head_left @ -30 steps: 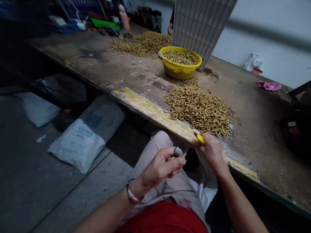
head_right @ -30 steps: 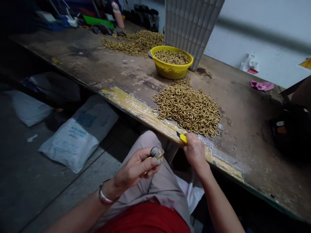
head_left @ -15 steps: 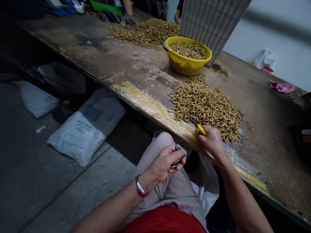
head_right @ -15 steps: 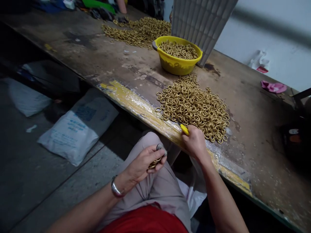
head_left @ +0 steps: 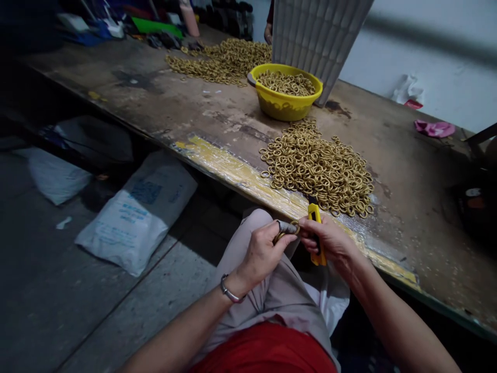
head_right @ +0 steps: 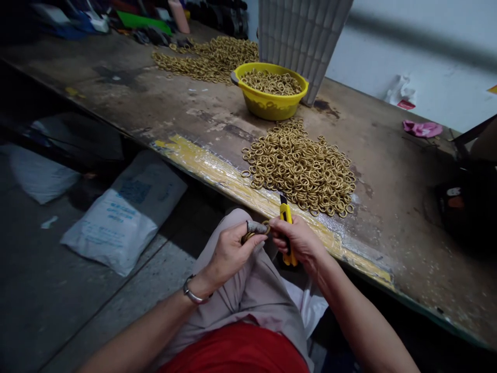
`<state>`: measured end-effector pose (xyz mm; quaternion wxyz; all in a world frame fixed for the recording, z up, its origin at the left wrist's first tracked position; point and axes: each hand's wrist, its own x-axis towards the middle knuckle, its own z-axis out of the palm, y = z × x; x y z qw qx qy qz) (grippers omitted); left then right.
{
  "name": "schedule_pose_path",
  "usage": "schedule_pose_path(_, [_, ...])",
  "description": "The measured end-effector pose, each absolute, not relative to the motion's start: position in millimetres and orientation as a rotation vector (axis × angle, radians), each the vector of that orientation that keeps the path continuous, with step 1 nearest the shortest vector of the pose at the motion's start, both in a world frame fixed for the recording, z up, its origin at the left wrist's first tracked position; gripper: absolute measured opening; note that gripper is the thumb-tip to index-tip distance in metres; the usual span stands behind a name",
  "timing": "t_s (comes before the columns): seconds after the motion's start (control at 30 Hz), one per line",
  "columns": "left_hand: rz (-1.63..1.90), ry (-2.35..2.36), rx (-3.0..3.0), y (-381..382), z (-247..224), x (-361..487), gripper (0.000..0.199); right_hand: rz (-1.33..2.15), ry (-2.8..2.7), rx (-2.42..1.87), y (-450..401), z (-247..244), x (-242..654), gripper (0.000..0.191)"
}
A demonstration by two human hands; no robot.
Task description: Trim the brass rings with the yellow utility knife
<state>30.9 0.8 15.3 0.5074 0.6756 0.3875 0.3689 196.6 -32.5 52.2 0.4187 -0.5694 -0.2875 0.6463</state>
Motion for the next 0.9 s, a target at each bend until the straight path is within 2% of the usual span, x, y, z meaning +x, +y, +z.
schedule_pose_path(0.07, [0.773,0.906,1.384,-3,19,30,0.017,1.475,-0.930,-1.515,-41,56,196,0.036])
schedule_pose_path(0.13, [0.666,0.870,1.111,-7,22,29,0.026,1.137,-1.263,-1.651,-52,58,195,0.034])
schedule_pose_path(0.23, [0.618,0.827,0.883,-13,28,28,0.038,0.566,-1.735,-1.827,-69,58,193,0.015])
schedule_pose_path(0.3, [0.620,0.805,0.846,-17,31,27,0.042,0.388,-1.924,-1.922,-78,56,191,0.012])
schedule_pose_path(0.67, [0.620,0.755,1.005,-25,39,28,0.030,0.204,-2.173,-2.216,-82,57,192,0.016])
schedule_pose_path(0.8, [0.542,0.731,0.986,-26,41,23,0.029,0.074,-1.955,-2.523,-78,47,224,0.019])
schedule_pose_path(0.9, [0.512,0.747,0.997,-24,41,21,0.028,0.089,-1.833,-2.462,-81,42,238,0.021])
